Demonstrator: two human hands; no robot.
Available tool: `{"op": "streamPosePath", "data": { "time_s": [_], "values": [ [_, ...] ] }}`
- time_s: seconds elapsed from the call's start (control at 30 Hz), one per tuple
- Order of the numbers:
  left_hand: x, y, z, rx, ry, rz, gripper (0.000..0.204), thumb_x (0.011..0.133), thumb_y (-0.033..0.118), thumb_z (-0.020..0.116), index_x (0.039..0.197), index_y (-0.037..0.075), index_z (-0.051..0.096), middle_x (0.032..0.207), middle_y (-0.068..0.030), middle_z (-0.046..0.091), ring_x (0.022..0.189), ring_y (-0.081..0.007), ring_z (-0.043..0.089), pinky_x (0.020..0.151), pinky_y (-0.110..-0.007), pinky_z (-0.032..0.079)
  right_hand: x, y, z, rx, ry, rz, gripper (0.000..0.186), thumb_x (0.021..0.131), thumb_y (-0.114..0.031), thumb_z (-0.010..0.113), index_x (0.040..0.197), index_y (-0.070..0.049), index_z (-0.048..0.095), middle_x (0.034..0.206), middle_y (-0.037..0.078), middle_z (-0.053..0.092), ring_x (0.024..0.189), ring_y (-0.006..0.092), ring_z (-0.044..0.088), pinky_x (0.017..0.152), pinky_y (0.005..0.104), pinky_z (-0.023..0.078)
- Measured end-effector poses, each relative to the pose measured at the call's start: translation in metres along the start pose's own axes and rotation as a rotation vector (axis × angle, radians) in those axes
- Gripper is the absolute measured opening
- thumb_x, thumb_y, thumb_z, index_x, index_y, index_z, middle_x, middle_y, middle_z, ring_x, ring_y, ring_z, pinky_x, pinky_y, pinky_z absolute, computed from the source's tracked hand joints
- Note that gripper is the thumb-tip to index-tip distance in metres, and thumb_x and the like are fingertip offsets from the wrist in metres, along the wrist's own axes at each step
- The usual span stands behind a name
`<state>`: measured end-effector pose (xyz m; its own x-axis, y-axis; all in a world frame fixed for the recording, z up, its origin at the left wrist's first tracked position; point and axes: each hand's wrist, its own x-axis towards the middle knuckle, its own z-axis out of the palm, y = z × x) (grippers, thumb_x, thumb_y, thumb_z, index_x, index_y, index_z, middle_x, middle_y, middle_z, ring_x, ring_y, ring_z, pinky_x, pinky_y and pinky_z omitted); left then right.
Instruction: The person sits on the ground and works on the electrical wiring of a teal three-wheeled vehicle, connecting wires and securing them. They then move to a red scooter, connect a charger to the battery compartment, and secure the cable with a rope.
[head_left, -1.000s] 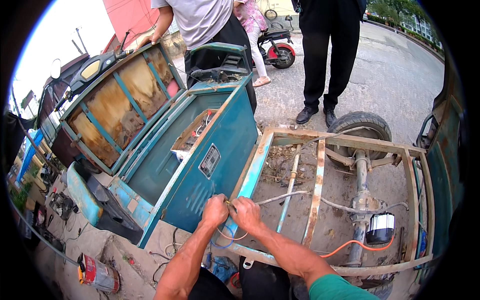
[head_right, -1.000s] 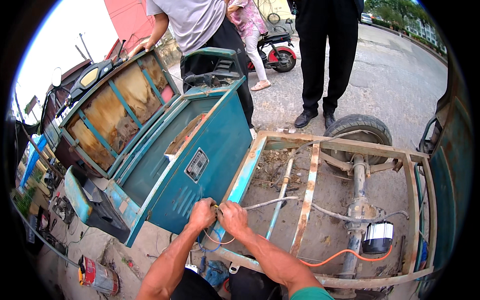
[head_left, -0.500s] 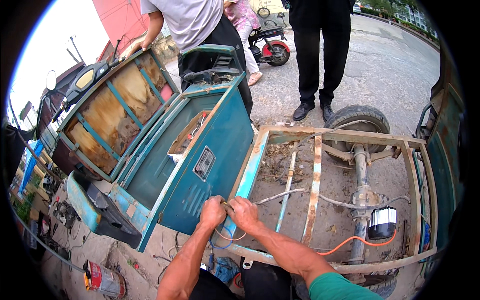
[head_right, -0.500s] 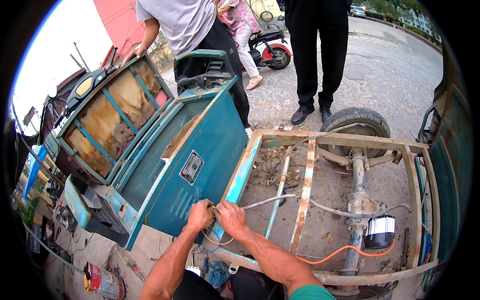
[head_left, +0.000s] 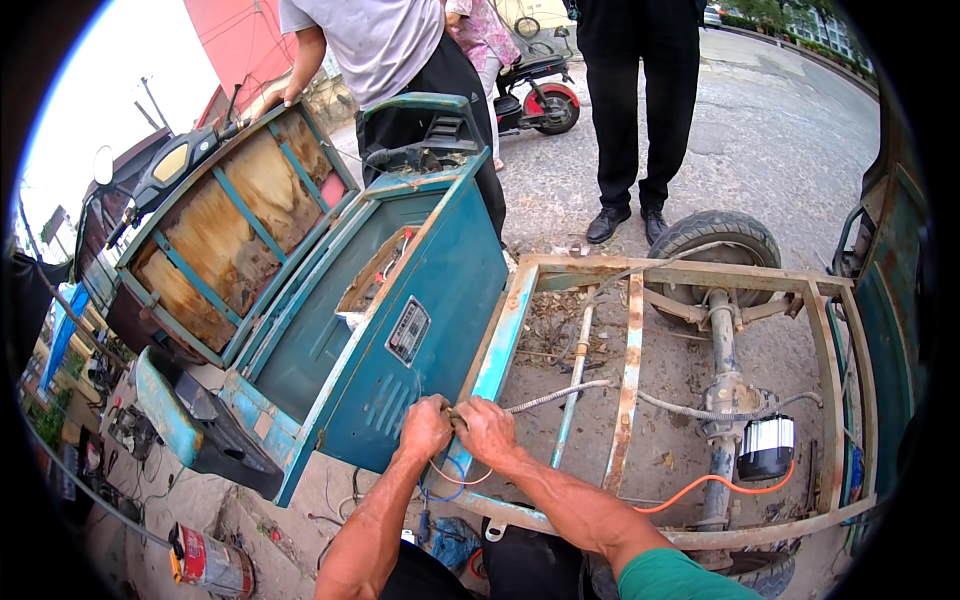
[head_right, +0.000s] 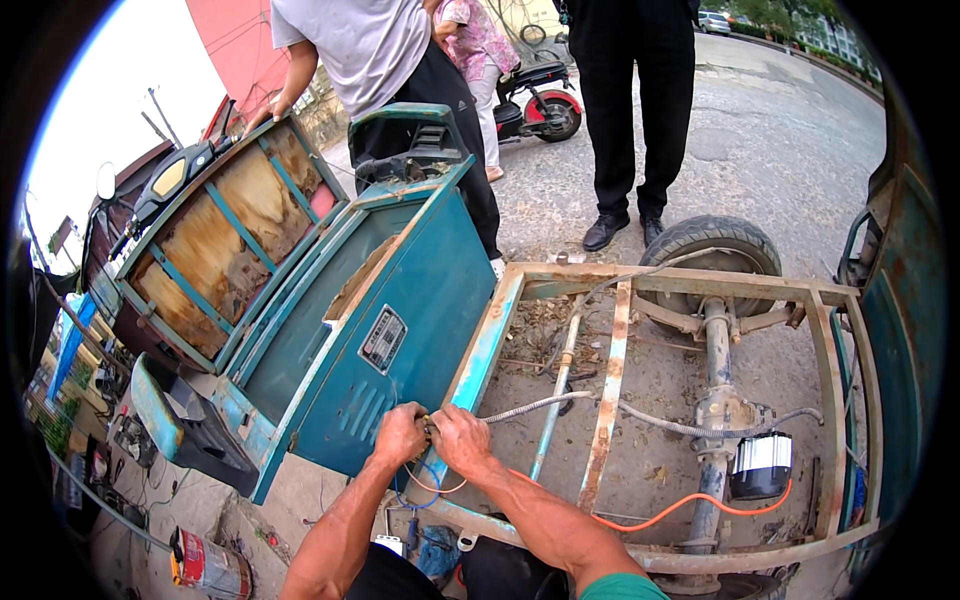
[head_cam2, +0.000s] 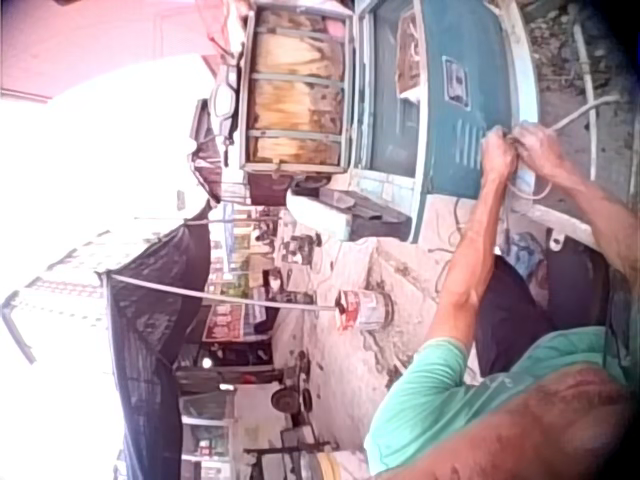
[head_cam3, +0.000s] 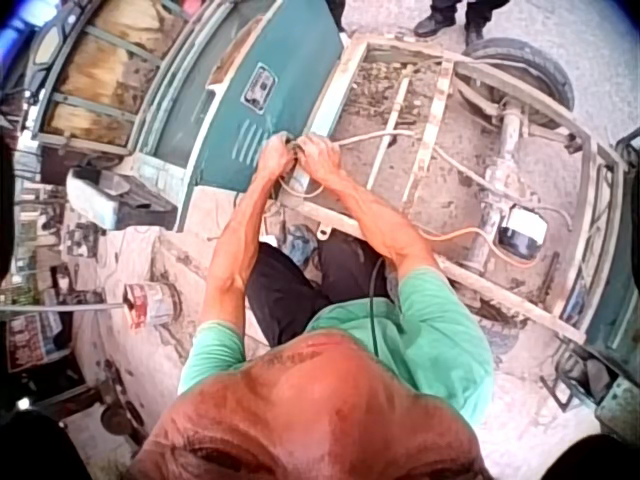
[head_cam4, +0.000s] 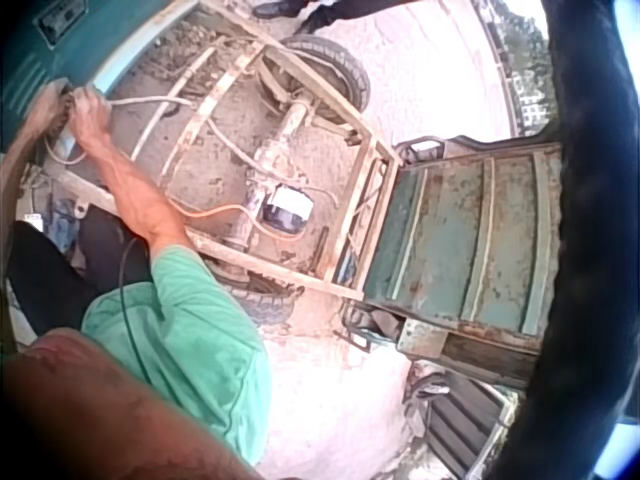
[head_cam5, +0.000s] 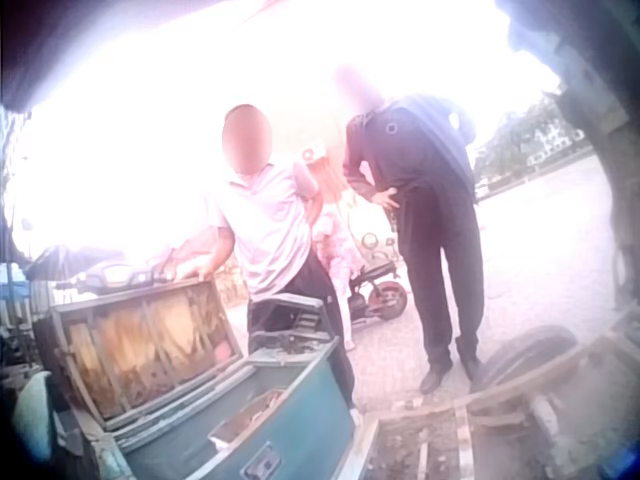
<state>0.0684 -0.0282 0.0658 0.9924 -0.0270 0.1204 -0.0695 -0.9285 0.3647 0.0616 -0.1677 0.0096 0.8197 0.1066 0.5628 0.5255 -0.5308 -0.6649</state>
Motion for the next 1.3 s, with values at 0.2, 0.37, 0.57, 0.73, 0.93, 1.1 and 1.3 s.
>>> {"op": "streamPosePath", "data": {
  "time_s": [0.2, 0.37, 0.57, 0.73, 0.93, 1.1, 1.3],
  "values": [
    [0.001, -0.001, 0.000, 0.009, -0.012, -0.003, 0.022, 0.085, 0.009, 0.059, 0.099, -0.002, 0.071, 0.103, -0.0241, 0.070, 0.098, -0.0398, 0.067, 0.089, -0.046, 0.052, 0.001, 0.001, 0.002, -0.023, 0.010, 0.024, 0.014, 0.079, -0.018, 0.073, 0.084, -0.007, 0.067, 0.085, 0.011, 0.063, 0.083, 0.0319, 0.066, 0.066, 0.0471, 0.053],
    [0.000, 0.001, -0.001, 0.005, -0.017, -0.016, 0.022, 0.085, 0.010, 0.059, 0.099, -0.002, 0.071, 0.103, -0.0240, 0.070, 0.098, -0.0400, 0.067, 0.089, -0.046, 0.052, 0.001, -0.001, -0.002, -0.022, -0.017, 0.028, 0.014, 0.079, -0.018, 0.073, 0.085, -0.007, 0.067, 0.086, 0.011, 0.063, 0.084, 0.0324, 0.066, 0.068, 0.0479, 0.053],
    [0.002, 0.002, -0.001, 0.003, -0.014, -0.011, 0.021, 0.085, 0.011, 0.058, 0.097, -0.001, 0.071, 0.102, -0.0236, 0.070, 0.098, -0.0400, 0.067, 0.088, -0.047, 0.052, 0.003, -0.001, -0.002, 0.009, 0.045, 0.002, 0.014, 0.078, -0.018, 0.074, 0.085, -0.008, 0.067, 0.083, 0.011, 0.062, 0.083, 0.0325, 0.066, 0.066, 0.0481, 0.053],
    [0.000, -0.003, 0.001, 0.007, 0.002, 0.009, 0.021, 0.085, 0.011, 0.058, 0.096, 0.000, 0.071, 0.101, -0.0231, 0.070, 0.097, -0.0400, 0.067, 0.088, -0.047, 0.052, 0.001, -0.002, 0.001, -0.038, 0.026, 0.020, 0.014, 0.079, -0.019, 0.074, 0.084, -0.008, 0.067, 0.081, 0.010, 0.062, 0.082, 0.0317, 0.066, 0.066, 0.0475, 0.053],
    [0.000, -0.003, 0.001, -0.001, -0.005, 0.006, 0.021, 0.085, 0.011, 0.058, 0.097, 0.000, 0.071, 0.100, -0.0239, 0.070, 0.097, -0.0405, 0.066, 0.088, -0.048, 0.052, 0.001, -0.001, 0.002, -0.027, 0.027, 0.010, 0.017, 0.076, -0.019, 0.076, 0.084, -0.008, 0.066, 0.082, 0.010, 0.063, 0.082, 0.0315, 0.066, 0.066, 0.0469, 0.053],
    [0.000, 0.003, -0.002, 0.012, -0.017, -0.006, 0.021, 0.086, 0.011, 0.058, 0.098, 0.000, 0.071, 0.100, -0.0246, 0.069, 0.097, -0.0415, 0.066, 0.087, -0.049, 0.052, 0.001, 0.001, 0.005, -0.009, 0.084, -0.012, 0.016, 0.074, -0.019, 0.078, 0.083, -0.009, 0.067, 0.083, 0.009, 0.063, 0.081, 0.0313, 0.066, 0.065, 0.0464, 0.053],
    [0.000, -0.003, 0.000, -0.012, -0.029, -0.001, 0.021, 0.086, 0.011, 0.058, 0.098, 0.000, 0.071, 0.102, -0.0251, 0.069, 0.098, -0.0425, 0.066, 0.087, -0.050, 0.052, 0.003, 0.000, 0.005, -0.054, 0.031, 0.016, 0.016, 0.074, -0.018, 0.078, 0.083, -0.010, 0.068, 0.083, 0.009, 0.063, 0.080, 0.0318, 0.066, 0.065, 0.0465, 0.053]
  ]
}}
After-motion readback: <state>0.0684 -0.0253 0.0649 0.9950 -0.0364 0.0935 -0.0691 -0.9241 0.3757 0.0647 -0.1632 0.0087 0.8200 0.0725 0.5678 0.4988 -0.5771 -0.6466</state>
